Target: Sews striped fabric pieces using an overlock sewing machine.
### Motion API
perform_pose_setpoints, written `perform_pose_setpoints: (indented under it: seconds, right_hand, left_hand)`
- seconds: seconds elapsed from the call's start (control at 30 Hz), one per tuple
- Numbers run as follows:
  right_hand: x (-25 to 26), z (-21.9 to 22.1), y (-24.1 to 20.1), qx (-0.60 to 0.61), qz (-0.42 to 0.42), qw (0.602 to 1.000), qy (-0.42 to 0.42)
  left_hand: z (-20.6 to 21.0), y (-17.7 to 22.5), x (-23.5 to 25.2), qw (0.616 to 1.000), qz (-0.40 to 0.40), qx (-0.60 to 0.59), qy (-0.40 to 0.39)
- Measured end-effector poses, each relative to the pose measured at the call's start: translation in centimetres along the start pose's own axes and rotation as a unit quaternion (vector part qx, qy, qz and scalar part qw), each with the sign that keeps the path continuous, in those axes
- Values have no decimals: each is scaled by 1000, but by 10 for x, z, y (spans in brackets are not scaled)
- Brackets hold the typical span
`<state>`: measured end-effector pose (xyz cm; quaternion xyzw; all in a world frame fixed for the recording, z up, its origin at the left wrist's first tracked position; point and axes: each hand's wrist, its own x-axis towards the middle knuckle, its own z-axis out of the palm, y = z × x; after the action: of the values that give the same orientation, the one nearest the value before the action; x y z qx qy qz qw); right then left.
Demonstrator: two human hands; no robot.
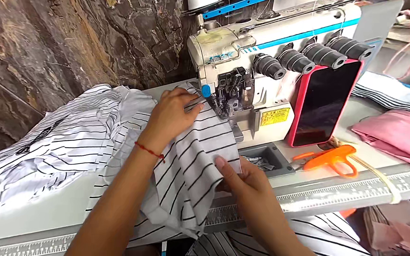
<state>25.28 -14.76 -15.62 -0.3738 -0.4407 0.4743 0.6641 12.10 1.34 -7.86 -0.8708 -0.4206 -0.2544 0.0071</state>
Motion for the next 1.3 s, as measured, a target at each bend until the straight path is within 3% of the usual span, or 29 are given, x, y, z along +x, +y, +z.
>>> perform_pose_setpoints:
  seconds: [0.2,0.4,0.5,0.57,0.63,0.77,0.9,1.13,1.3]
  right_hand:
    - [-5,-1,7,4,-15,1000,-4]
    - [-29,-45,13,-123,-45,991,-16]
    - [-41,-63,4,-173,-169,970,-2]
    - [-47,-56,-7,-168,-217,960,-57]
    - [-52,-37,-10,-166,-211,953,-140]
    - [-46,10,8,-264,-201,929,-163]
    - [-34,26,34,-327,-221,914,-88]
    - [-29,17,11,-200,-154,967,-47]
    - [-21,-2,-17,-93,-161,982,-20]
  left_hand:
    - [0,-1,0,1000,-7,-22,21]
    - [-60,-20,-77,990,-51,-48,119]
    - [-66,-31,-128,996,-3,-22,84]
    - [-62,-31,-152,998,46,-13,30]
    - [-55,-29,-160,995,99,30,-3]
    - [-40,-31,-142,973,226,55,-3]
    - [-56,-16,-108,969,220,-115,-17]
    - [-60,1,-51,959,232,-160,-27]
    - [-61,9,-23,958,211,-192,8]
